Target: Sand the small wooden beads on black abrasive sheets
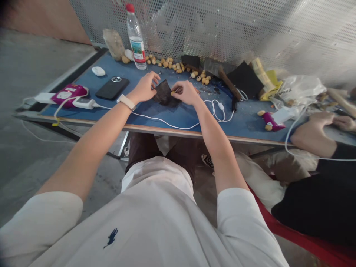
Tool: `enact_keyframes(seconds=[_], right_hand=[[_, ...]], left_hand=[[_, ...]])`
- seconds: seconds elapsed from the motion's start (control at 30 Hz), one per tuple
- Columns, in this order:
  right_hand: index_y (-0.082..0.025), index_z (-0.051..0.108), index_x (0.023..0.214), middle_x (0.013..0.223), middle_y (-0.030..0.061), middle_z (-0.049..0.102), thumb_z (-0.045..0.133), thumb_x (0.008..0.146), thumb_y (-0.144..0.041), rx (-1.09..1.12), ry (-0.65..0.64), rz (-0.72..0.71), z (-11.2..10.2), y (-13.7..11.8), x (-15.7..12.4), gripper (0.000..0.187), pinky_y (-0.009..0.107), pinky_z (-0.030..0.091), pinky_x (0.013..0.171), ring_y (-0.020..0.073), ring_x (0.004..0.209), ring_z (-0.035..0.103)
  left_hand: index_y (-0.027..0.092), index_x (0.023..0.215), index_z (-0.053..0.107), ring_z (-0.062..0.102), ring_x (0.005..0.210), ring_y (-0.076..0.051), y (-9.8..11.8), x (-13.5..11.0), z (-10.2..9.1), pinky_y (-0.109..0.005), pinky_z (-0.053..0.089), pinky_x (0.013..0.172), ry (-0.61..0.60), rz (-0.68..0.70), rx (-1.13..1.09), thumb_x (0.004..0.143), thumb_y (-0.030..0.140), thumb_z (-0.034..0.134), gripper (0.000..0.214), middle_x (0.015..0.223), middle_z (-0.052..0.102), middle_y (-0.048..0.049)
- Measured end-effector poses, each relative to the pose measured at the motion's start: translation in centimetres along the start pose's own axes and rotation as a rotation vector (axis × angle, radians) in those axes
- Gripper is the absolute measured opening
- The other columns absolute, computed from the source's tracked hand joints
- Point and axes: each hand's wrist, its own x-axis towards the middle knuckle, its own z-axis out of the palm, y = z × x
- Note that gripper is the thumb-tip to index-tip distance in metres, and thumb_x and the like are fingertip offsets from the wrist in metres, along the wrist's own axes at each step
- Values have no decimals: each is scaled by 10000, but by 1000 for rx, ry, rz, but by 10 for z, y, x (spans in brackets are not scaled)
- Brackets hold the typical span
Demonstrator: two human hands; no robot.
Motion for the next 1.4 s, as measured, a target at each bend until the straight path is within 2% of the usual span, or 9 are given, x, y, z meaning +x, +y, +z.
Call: enact_keyframes(seconds=[0.27, 0.37, 0.47, 0.63, 0.77, 0.83, 1.0, 1.17, 1.4], right_hand=[[-302, 915, 1017, 1047, 88, 884, 1127, 746, -308, 87, -13, 9, -5, -13, -4, 344, 746, 757, 1272, 434, 1203, 898], [-305, 924, 1021, 1079, 106, 894, 1147, 767, -343, 88, -40, 5, -7, -16, -6, 340, 725, 767, 1256, 419, 1185, 897], [-329, 936, 1034, 1132, 113, 921, 1167, 802, -476, 11, -85, -18, -8, -15, -5, 359, 696, 789, 1204, 412, 1172, 894], [-350, 965, 1023, 1123, 96, 940, 1156, 807, -505, -70, -98, -30, -8, -8, -3, 327, 700, 764, 1201, 419, 1153, 882], [-341, 972, 1011, 1091, 97, 932, 1147, 824, -483, -111, -113, -38, -8, -4, -2, 293, 684, 753, 1197, 412, 1118, 872], [-342, 979, 1041, 1114, 103, 939, 1127, 867, -540, -165, -125, -56, -8, -4, -2, 303, 678, 758, 1190, 411, 1116, 868], [-312, 1018, 1232, 1229, 137, 952, 1016, 1008, -652, -326, -181, -51, -7, -12, -3, 408, 660, 749, 1178, 422, 1168, 874], [-303, 1032, 1354, 1297, 161, 939, 896, 1129, -658, -420, -213, -68, -6, -16, -1, 441, 659, 700, 1201, 428, 1194, 864], [-332, 1023, 1386, 1272, 145, 941, 825, 1186, -685, -488, -335, -149, -14, -21, -7, 452, 609, 666, 1172, 421, 1224, 821]], left_hand=[[322, 1358, 877, 860, 1331, -394, -2, 0, -9, -638, 732, 1216, -28, 57, -9, 962, 358, 740, 420, 1385, 911, -139], [305, 1230, 908, 844, 1331, -362, 6, -3, -15, -628, 721, 1225, -75, 60, 27, 1042, 441, 734, 291, 1454, 887, -132], [258, 1216, 920, 824, 1332, -316, 11, -4, -18, -606, 696, 1266, -132, 102, 69, 1115, 485, 703, 330, 1475, 890, -107], [277, 1159, 949, 868, 1365, -394, 6, -3, -12, -631, 663, 1338, -143, 148, 69, 1050, 321, 694, 281, 1456, 902, -168], [272, 1224, 964, 837, 1474, -414, 3, -2, -6, -634, 590, 1441, -172, 222, 97, 1062, 386, 743, 296, 1488, 906, -167], [266, 1315, 964, 817, 1516, -431, 6, -3, -4, -624, 570, 1458, -221, 234, 107, 1064, 528, 808, 396, 1523, 895, -167], [224, 1677, 828, 698, 1696, -493, 14, -8, -5, -576, 491, 1506, -383, 212, 175, 985, 865, 865, 944, 1740, 785, -198], [212, 1870, 645, 632, 1764, -508, 15, -9, -6, -587, 468, 1519, -407, 177, 211, 958, 918, 859, 1172, 1829, 734, -219], [253, 1918, 604, 676, 1726, -499, 10, -7, -1, -586, 524, 1481, -384, 199, 205, 959, 891, 898, 1189, 1793, 765, -206]])
